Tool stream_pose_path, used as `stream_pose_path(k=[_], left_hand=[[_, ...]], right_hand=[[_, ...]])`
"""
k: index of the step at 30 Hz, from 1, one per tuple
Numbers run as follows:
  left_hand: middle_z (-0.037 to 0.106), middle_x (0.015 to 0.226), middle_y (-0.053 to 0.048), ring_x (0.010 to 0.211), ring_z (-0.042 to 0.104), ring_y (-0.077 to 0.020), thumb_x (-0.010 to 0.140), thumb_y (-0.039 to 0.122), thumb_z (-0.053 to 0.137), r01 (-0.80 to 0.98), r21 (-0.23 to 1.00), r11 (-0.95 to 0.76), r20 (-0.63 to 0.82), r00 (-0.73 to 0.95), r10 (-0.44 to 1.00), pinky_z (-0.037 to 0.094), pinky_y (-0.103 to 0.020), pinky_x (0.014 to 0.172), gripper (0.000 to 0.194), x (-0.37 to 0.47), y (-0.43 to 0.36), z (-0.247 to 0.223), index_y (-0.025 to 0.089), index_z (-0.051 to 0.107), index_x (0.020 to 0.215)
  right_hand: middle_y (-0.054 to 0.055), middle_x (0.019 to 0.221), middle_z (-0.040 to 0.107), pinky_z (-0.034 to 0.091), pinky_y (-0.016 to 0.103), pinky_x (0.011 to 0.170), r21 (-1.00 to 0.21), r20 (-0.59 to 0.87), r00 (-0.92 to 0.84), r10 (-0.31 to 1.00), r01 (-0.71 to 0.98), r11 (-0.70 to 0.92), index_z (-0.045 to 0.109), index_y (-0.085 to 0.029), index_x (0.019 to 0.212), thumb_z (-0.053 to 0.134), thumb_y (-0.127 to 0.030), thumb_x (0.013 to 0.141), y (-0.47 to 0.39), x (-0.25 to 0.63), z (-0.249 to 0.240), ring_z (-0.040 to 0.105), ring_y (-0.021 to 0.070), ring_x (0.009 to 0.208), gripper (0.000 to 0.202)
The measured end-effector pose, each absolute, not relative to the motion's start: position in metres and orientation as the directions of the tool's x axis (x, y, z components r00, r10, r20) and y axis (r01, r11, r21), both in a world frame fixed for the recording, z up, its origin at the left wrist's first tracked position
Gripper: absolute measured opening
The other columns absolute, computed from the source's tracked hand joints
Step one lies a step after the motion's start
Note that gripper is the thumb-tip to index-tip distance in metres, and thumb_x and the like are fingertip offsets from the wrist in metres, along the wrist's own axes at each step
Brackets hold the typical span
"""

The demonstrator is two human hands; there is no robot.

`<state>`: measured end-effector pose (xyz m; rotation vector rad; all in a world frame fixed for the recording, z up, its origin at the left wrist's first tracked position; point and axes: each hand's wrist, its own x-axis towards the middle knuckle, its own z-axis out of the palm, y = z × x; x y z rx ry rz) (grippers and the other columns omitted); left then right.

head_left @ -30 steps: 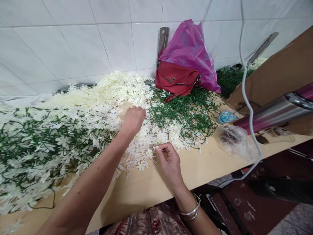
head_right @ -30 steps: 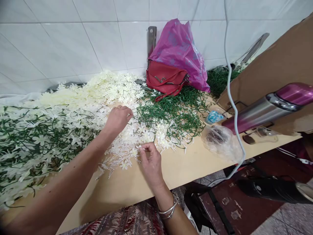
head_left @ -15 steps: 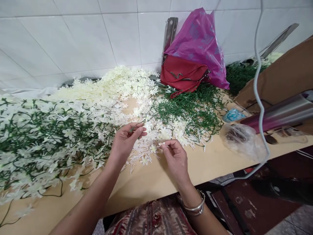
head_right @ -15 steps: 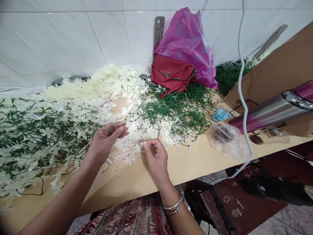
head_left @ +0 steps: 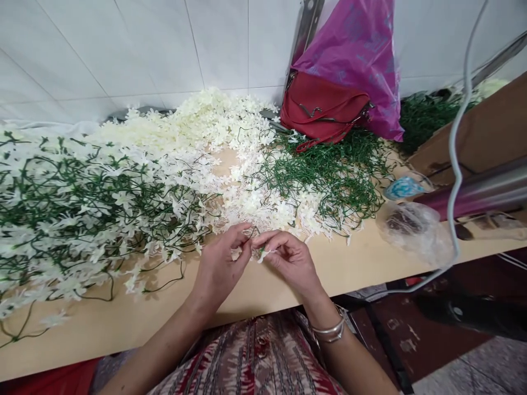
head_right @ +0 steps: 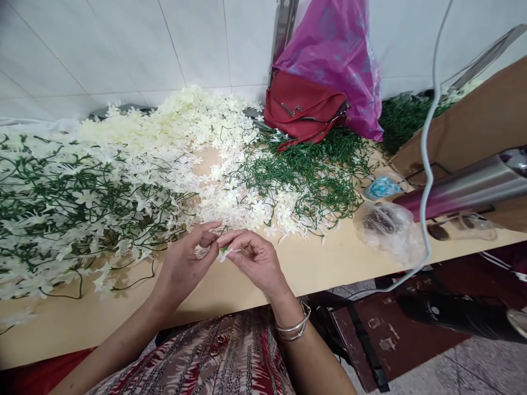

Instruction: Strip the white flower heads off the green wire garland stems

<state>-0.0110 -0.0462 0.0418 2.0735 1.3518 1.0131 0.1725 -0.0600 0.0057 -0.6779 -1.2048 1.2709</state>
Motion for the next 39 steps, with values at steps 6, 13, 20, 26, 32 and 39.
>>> stream_pose_path(k=[6, 13, 20, 26, 32, 39], left_hand=[[0.067, 0.145, -0.009, 0.132, 0.067, -0.0254, 0.105, 0.024, 0.052, 0.243, 0.893, -0.379, 0.238, 0.460, 0.855, 0.056, -0.042, 0.112, 0.038, -0.019, -0.040, 0.052, 0.028, 0.062, 0.142], [0.034, 0.171, -0.011, 0.158, 0.036, -0.0343, 0.096, 0.036, 0.075, 0.403, 0.691, -0.600, 0.513, 0.312, 0.800, 0.040, -0.057, 0.125, 0.046, -0.013, -0.035, 0.042, 0.030, 0.065, 0.140], [0.058, 0.154, -0.012, 0.146, 0.054, -0.0300, 0.100, 0.025, 0.068, 0.415, 0.648, -0.639, 0.513, 0.381, 0.769, 0.046, -0.055, 0.120, 0.020, -0.010, -0.035, 0.035, 0.025, 0.078, 0.117], [0.068, 0.140, -0.011, 0.131, 0.065, -0.0261, 0.098, 0.025, 0.070, 0.357, 0.808, -0.469, 0.379, 0.294, 0.877, 0.055, -0.044, 0.110, 0.008, -0.008, -0.034, 0.042, 0.022, 0.078, 0.098], [0.076, 0.120, -0.009, 0.121, 0.070, -0.0227, 0.102, 0.018, 0.060, 0.482, 0.643, -0.595, 0.550, 0.250, 0.797, 0.057, -0.040, 0.103, 0.008, -0.016, -0.038, 0.038, 0.022, 0.065, 0.107], [0.079, 0.099, -0.005, 0.100, 0.069, -0.0214, 0.103, 0.017, 0.062, 0.523, 0.509, -0.684, 0.597, 0.358, 0.718, 0.056, -0.036, 0.091, 0.014, -0.018, -0.045, 0.013, 0.022, 0.070, 0.113]], right_hand=[[0.001, 0.087, 0.072, 0.054, 0.034, 0.081, -0.835, 0.168, -0.210, 0.963, -0.549, 0.026, 0.063, -0.026, 0.089, 0.082, -0.042, 0.089, -0.059, 0.174, 0.007, 0.065, 0.0165, 0.075, 0.025], [-0.002, 0.083, 0.070, 0.054, 0.030, 0.081, -0.781, -0.026, -0.208, 0.978, -0.606, -0.150, 0.060, -0.027, 0.087, 0.091, -0.044, 0.079, -0.055, 0.174, 0.007, 0.064, 0.0153, 0.076, 0.036], [-0.007, 0.072, 0.058, 0.049, 0.024, 0.072, -0.769, -0.077, -0.208, 0.975, -0.610, -0.191, 0.061, -0.025, 0.083, 0.092, -0.036, 0.080, -0.054, 0.172, 0.000, 0.056, 0.0111, 0.068, 0.033], [-0.003, 0.079, 0.068, 0.051, 0.029, 0.081, -0.757, -0.024, -0.255, 0.967, -0.627, -0.184, 0.065, -0.024, 0.081, 0.090, -0.032, 0.083, -0.053, 0.171, 0.002, 0.062, 0.0133, 0.074, 0.026], [0.001, 0.112, 0.073, 0.051, 0.034, 0.092, -0.794, 0.008, -0.117, 0.993, -0.604, -0.065, 0.073, -0.026, 0.082, 0.090, -0.036, 0.082, -0.052, 0.176, 0.006, 0.064, 0.0147, 0.085, 0.020], [0.001, 0.095, 0.071, 0.048, 0.030, 0.084, -0.883, 0.018, -0.147, 0.989, -0.467, -0.053, 0.075, -0.025, 0.087, 0.085, -0.039, 0.087, -0.051, 0.173, -0.004, 0.060, 0.0155, 0.083, 0.017]])
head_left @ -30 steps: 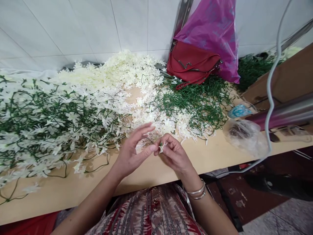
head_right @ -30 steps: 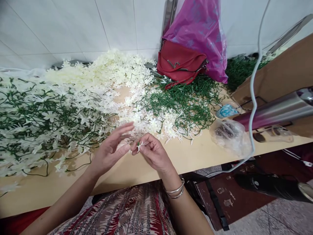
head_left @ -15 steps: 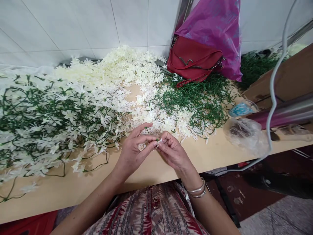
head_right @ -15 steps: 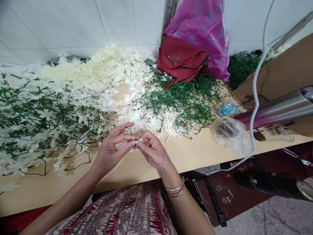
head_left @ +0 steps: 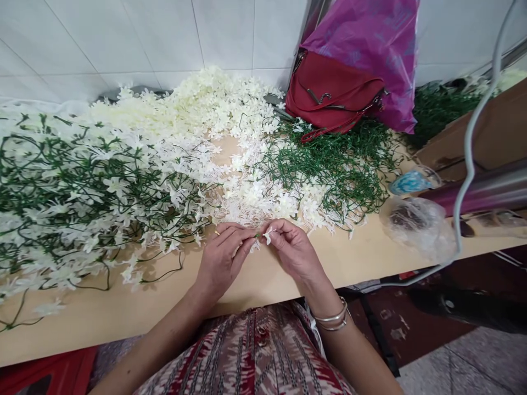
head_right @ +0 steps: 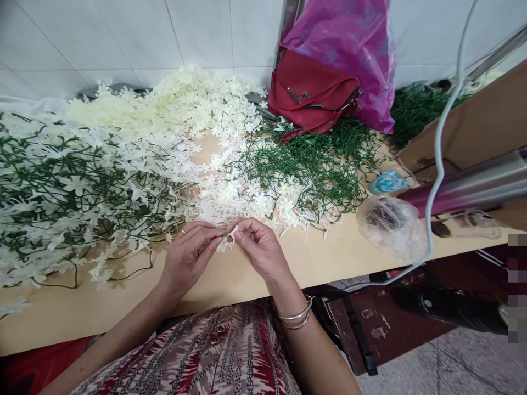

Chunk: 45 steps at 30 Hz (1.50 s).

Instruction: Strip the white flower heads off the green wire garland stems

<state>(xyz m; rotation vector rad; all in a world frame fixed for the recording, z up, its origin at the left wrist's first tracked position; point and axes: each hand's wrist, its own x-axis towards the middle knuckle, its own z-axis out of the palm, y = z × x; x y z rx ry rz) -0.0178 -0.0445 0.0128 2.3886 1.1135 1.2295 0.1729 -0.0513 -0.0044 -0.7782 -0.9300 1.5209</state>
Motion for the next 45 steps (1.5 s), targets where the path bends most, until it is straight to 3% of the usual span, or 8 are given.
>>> stream_pose_path(k=[10, 18, 27, 35, 41, 45], left_hand=[[0.077, 0.094, -0.005, 0.105, 0.067, -0.0236, 0.101, 0.020, 0.065, 0.498, 0.552, -0.669, 0.594, 0.328, 0.734, 0.056, -0.040, 0.095, 0.013, -0.019, -0.046, 0.012, 0.024, 0.074, 0.109], [0.074, 0.092, -0.004, 0.101, 0.067, -0.0224, 0.103, 0.018, 0.063, 0.512, 0.507, -0.693, 0.588, 0.383, 0.713, 0.055, -0.038, 0.093, 0.006, -0.021, -0.044, 0.007, 0.022, 0.068, 0.104], [0.072, 0.092, -0.005, 0.102, 0.067, -0.0229, 0.104, 0.016, 0.059, 0.531, 0.481, -0.698, 0.557, 0.430, 0.711, 0.055, -0.039, 0.093, 0.008, -0.024, -0.045, 0.002, 0.021, 0.065, 0.103], [0.073, 0.093, -0.006, 0.097, 0.069, -0.0228, 0.104, 0.018, 0.057, 0.536, 0.514, -0.670, 0.529, 0.418, 0.739, 0.057, -0.040, 0.092, 0.008, -0.024, -0.041, -0.001, 0.021, 0.063, 0.099], [0.072, 0.093, -0.005, 0.094, 0.069, -0.0208, 0.104, 0.016, 0.056, 0.510, 0.515, -0.689, 0.535, 0.437, 0.723, 0.053, -0.045, 0.105, 0.008, -0.026, -0.038, -0.001, 0.021, 0.061, 0.101], [0.070, 0.093, -0.005, 0.095, 0.066, -0.0220, 0.106, 0.020, 0.054, 0.496, 0.589, -0.639, 0.480, 0.422, 0.770, 0.054, -0.040, 0.093, 0.008, -0.024, -0.041, 0.001, 0.022, 0.060, 0.101]], right_hand=[[0.001, 0.088, 0.066, 0.045, 0.030, 0.076, -0.974, -0.020, -0.113, 0.993, -0.220, -0.045, 0.071, -0.025, 0.088, 0.081, -0.046, 0.088, -0.052, 0.176, -0.012, 0.056, 0.0174, 0.080, 0.023], [0.000, 0.083, 0.062, 0.043, 0.030, 0.072, -0.985, -0.002, -0.141, 0.990, -0.172, -0.027, 0.068, -0.023, 0.081, 0.083, -0.042, 0.087, -0.053, 0.172, 0.003, 0.052, 0.0160, 0.075, 0.025], [0.000, 0.081, 0.062, 0.043, 0.031, 0.073, -0.995, -0.084, -0.218, 0.972, -0.043, -0.095, 0.067, -0.023, 0.084, 0.079, -0.041, 0.088, -0.047, 0.175, 0.009, 0.053, 0.0167, 0.077, 0.023], [0.001, 0.085, 0.064, 0.045, 0.032, 0.077, -0.996, -0.076, -0.205, 0.976, -0.029, -0.083, 0.068, -0.023, 0.085, 0.076, -0.036, 0.091, -0.049, 0.172, 0.007, 0.057, 0.0177, 0.081, 0.017], [0.001, 0.083, 0.064, 0.044, 0.032, 0.076, -0.991, -0.127, -0.209, 0.970, -0.021, -0.134, 0.069, -0.022, 0.088, 0.078, -0.037, 0.089, -0.048, 0.170, 0.007, 0.055, 0.0170, 0.079, 0.017], [-0.002, 0.076, 0.061, 0.044, 0.030, 0.071, -0.985, -0.139, -0.222, 0.965, -0.070, -0.158, 0.069, -0.022, 0.086, 0.082, -0.044, 0.086, -0.044, 0.174, 0.007, 0.051, 0.0153, 0.072, 0.025]])
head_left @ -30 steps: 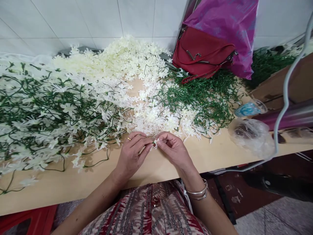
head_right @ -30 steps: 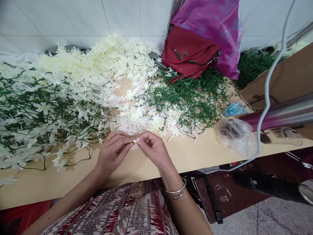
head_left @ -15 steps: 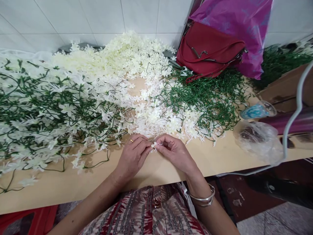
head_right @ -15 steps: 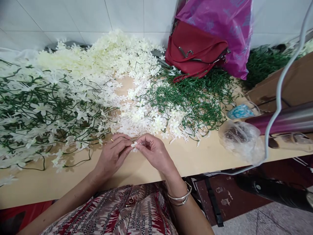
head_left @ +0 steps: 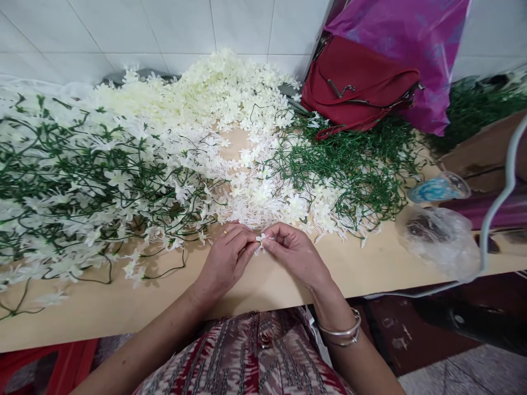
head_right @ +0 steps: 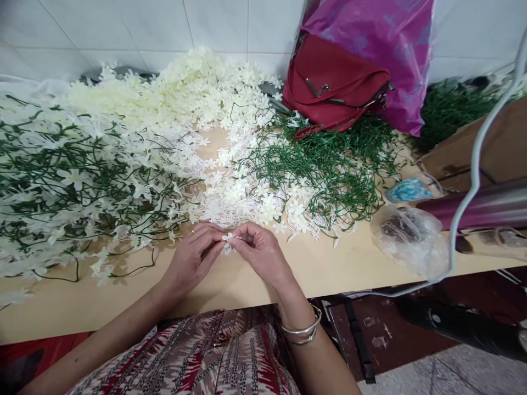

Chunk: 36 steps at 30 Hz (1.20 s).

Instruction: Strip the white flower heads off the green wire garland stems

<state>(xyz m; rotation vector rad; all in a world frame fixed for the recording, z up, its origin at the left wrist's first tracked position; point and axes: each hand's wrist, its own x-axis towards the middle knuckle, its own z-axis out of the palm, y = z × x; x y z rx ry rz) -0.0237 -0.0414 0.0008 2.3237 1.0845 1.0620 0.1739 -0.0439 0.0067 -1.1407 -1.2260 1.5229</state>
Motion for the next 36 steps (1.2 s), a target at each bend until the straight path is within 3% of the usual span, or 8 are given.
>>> stream_pose_path(k=[10, 17, 36], left_hand=[[0.069, 0.093, -0.005, 0.093, 0.063, -0.0219, 0.107, 0.021, 0.051, 0.497, 0.657, -0.566, 0.416, 0.387, 0.823, 0.049, -0.039, 0.090, 0.013, -0.022, -0.044, 0.005, 0.022, 0.060, 0.099], [0.072, 0.094, -0.004, 0.094, 0.065, -0.0207, 0.107, 0.020, 0.052, 0.497, 0.666, -0.556, 0.371, 0.427, 0.825, 0.044, -0.044, 0.105, 0.012, -0.024, -0.043, 0.003, 0.022, 0.060, 0.098], [0.076, 0.099, -0.005, 0.101, 0.070, -0.0216, 0.105, 0.019, 0.054, 0.520, 0.617, -0.591, 0.426, 0.410, 0.806, 0.047, -0.045, 0.108, 0.012, -0.025, -0.040, -0.002, 0.022, 0.064, 0.099]], right_hand=[[-0.002, 0.079, 0.065, 0.044, 0.029, 0.072, -0.962, -0.184, -0.239, 0.953, -0.157, -0.225, 0.073, -0.022, 0.091, 0.085, -0.042, 0.083, -0.039, 0.183, -0.002, 0.053, 0.0143, 0.073, 0.024], [-0.002, 0.079, 0.066, 0.044, 0.030, 0.073, -0.976, -0.161, -0.250, 0.955, -0.102, -0.191, 0.073, -0.022, 0.088, 0.083, -0.041, 0.086, -0.040, 0.180, 0.004, 0.055, 0.0145, 0.074, 0.022], [-0.002, 0.075, 0.060, 0.041, 0.028, 0.063, -0.988, -0.151, -0.143, 0.978, 0.036, -0.147, 0.068, -0.021, 0.089, 0.073, -0.036, 0.090, -0.049, 0.164, 0.009, 0.050, 0.0143, 0.068, 0.016]])
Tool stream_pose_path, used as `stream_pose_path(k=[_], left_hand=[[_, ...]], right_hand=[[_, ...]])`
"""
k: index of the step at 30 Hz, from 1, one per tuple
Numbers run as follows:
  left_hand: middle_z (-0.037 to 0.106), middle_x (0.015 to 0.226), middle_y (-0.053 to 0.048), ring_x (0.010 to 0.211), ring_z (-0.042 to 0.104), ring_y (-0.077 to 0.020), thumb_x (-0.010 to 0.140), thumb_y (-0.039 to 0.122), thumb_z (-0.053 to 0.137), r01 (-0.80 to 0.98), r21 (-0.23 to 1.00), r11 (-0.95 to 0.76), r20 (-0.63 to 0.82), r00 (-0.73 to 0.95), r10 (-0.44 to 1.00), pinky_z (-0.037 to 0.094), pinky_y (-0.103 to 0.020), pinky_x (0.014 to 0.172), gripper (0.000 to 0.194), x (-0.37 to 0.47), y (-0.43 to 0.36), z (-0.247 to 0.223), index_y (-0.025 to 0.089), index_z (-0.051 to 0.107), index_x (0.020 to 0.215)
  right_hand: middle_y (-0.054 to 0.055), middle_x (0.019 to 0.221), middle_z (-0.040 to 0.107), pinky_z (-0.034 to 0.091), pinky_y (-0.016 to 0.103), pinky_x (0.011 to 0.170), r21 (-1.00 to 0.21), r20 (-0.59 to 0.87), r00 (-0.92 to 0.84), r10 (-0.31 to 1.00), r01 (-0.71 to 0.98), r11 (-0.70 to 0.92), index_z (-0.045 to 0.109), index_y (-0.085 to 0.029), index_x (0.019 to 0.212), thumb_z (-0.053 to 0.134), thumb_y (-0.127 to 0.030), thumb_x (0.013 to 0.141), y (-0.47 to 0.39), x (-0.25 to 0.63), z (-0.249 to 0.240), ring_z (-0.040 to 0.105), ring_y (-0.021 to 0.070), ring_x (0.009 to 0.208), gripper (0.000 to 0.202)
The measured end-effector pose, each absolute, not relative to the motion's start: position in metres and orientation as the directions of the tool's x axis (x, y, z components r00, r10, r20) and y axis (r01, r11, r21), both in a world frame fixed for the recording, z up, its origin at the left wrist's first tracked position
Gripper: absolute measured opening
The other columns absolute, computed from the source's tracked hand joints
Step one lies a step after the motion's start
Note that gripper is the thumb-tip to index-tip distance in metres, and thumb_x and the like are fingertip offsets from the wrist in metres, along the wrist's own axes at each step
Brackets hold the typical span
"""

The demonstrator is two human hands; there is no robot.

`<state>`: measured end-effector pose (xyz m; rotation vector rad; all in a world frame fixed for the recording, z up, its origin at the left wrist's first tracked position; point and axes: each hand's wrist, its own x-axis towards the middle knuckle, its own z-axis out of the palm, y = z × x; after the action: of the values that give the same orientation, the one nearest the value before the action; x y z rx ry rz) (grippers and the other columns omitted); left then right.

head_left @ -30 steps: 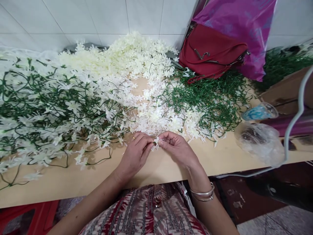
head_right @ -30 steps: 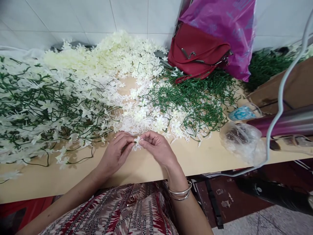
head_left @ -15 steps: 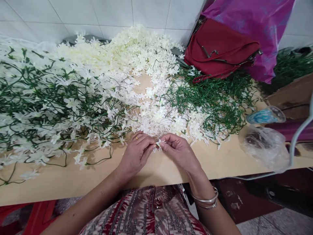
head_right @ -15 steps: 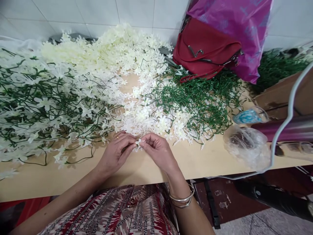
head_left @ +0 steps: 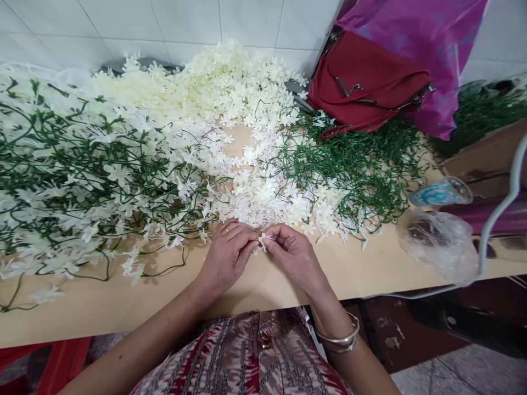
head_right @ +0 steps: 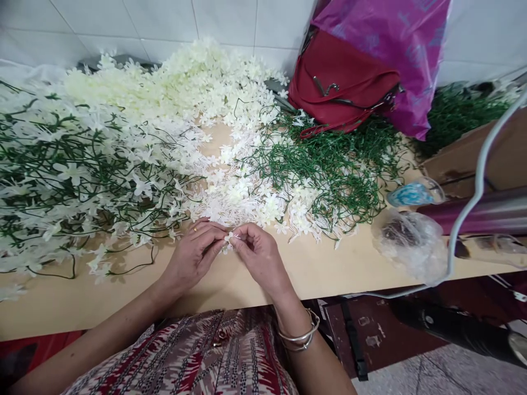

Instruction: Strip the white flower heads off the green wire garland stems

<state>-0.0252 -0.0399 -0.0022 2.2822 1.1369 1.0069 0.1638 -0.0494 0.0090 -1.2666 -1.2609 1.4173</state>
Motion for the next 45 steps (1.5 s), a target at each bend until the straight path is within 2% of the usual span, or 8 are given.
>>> stream_pose_path(k=[7, 12, 20, 27, 32, 36, 40, 45], left_hand=[[0.077, 0.102, -0.007, 0.107, 0.068, -0.0244, 0.100, 0.012, 0.063, 0.608, 0.409, -0.681, 0.614, 0.368, 0.698, 0.048, -0.044, 0.105, 0.016, -0.022, -0.051, 0.010, 0.020, 0.066, 0.113], [0.081, 0.107, -0.006, 0.107, 0.070, -0.0228, 0.100, 0.012, 0.065, 0.485, 0.282, -0.828, 0.578, 0.602, 0.550, 0.047, -0.040, 0.101, 0.019, -0.030, -0.072, 0.015, 0.017, 0.069, 0.118], [0.077, 0.112, -0.008, 0.117, 0.067, -0.0231, 0.104, 0.014, 0.057, 0.372, 0.417, -0.829, 0.407, 0.739, 0.536, 0.050, -0.040, 0.105, 0.017, -0.038, -0.078, 0.000, 0.017, 0.069, 0.116], [0.077, 0.103, -0.005, 0.123, 0.065, -0.0232, 0.104, 0.024, 0.061, 0.302, 0.549, -0.779, 0.352, 0.762, 0.543, 0.048, -0.041, 0.110, 0.011, -0.032, -0.049, 0.015, 0.021, 0.071, 0.103], [0.079, 0.112, -0.006, 0.124, 0.067, -0.0237, 0.103, 0.019, 0.062, 0.337, 0.393, -0.856, 0.489, 0.712, 0.504, 0.048, -0.042, 0.112, 0.014, -0.034, -0.054, 0.011, 0.020, 0.070, 0.114], [0.077, 0.115, -0.010, 0.110, 0.071, -0.0205, 0.103, 0.012, 0.060, 0.510, 0.340, -0.790, 0.620, 0.510, 0.596, 0.053, -0.035, 0.100, 0.019, -0.036, -0.055, 0.006, 0.017, 0.067, 0.120], [0.074, 0.110, -0.009, 0.106, 0.069, -0.0234, 0.104, 0.020, 0.062, 0.695, 0.337, -0.635, 0.586, 0.373, 0.719, 0.050, -0.038, 0.095, 0.017, -0.033, -0.045, 0.006, 0.020, 0.066, 0.120], [0.074, 0.104, -0.006, 0.097, 0.066, -0.0259, 0.101, 0.024, 0.068, 0.737, 0.253, -0.627, 0.506, 0.451, 0.735, 0.043, -0.039, 0.084, 0.005, -0.023, -0.036, 0.009, 0.021, 0.070, 0.105]], right_hand=[[0.002, 0.094, 0.072, 0.053, 0.030, 0.080, -0.988, -0.027, -0.025, 0.999, -0.151, -0.030, 0.072, -0.025, 0.096, 0.080, -0.036, 0.087, -0.059, 0.167, 0.013, 0.065, 0.0168, 0.084, 0.016], [0.002, 0.098, 0.072, 0.054, 0.033, 0.092, -0.985, 0.127, 0.110, 0.986, -0.100, 0.139, 0.074, -0.026, 0.095, 0.077, -0.028, 0.092, -0.071, 0.204, 0.018, 0.068, 0.0178, 0.094, 0.004], [0.004, 0.095, 0.069, 0.054, 0.031, 0.073, -0.929, 0.180, -0.079, 0.981, 0.314, 0.196, 0.074, -0.025, 0.101, 0.073, -0.025, 0.094, -0.079, 0.201, 0.003, 0.064, 0.0193, 0.084, 0.006], [0.008, 0.099, 0.067, 0.055, 0.038, 0.080, -0.756, 0.227, -0.069, 0.972, 0.616, 0.220, 0.069, -0.023, 0.104, 0.063, -0.018, 0.098, -0.063, 0.173, 0.005, 0.066, 0.0243, 0.091, 0.009], [0.006, 0.094, 0.065, 0.055, 0.037, 0.082, -0.778, 0.272, -0.016, 0.962, 0.584, 0.230, 0.066, -0.023, 0.094, 0.056, -0.015, 0.100, -0.058, 0.178, 0.001, 0.066, 0.0222, 0.088, 0.014], [0.006, 0.099, 0.069, 0.055, 0.036, 0.083, -0.831, 0.285, 0.065, 0.956, 0.513, 0.214, 0.067, -0.023, 0.096, 0.059, -0.021, 0.101, -0.063, 0.181, -0.004, 0.067, 0.0221, 0.093, 0.009], [0.005, 0.100, 0.073, 0.057, 0.034, 0.082, -0.897, 0.261, 0.169, 0.951, 0.407, 0.174, 0.070, -0.024, 0.103, 0.063, -0.026, 0.100, -0.064, 0.183, -0.007, 0.068, 0.0205, 0.090, 0.007], [0.007, 0.104, 0.071, 0.056, 0.035, 0.088, -0.913, 0.283, 0.212, 0.935, 0.359, 0.194, 0.074, -0.024, 0.103, 0.064, -0.023, 0.099, -0.062, 0.185, -0.007, 0.067, 0.0209, 0.098, 0.011]])
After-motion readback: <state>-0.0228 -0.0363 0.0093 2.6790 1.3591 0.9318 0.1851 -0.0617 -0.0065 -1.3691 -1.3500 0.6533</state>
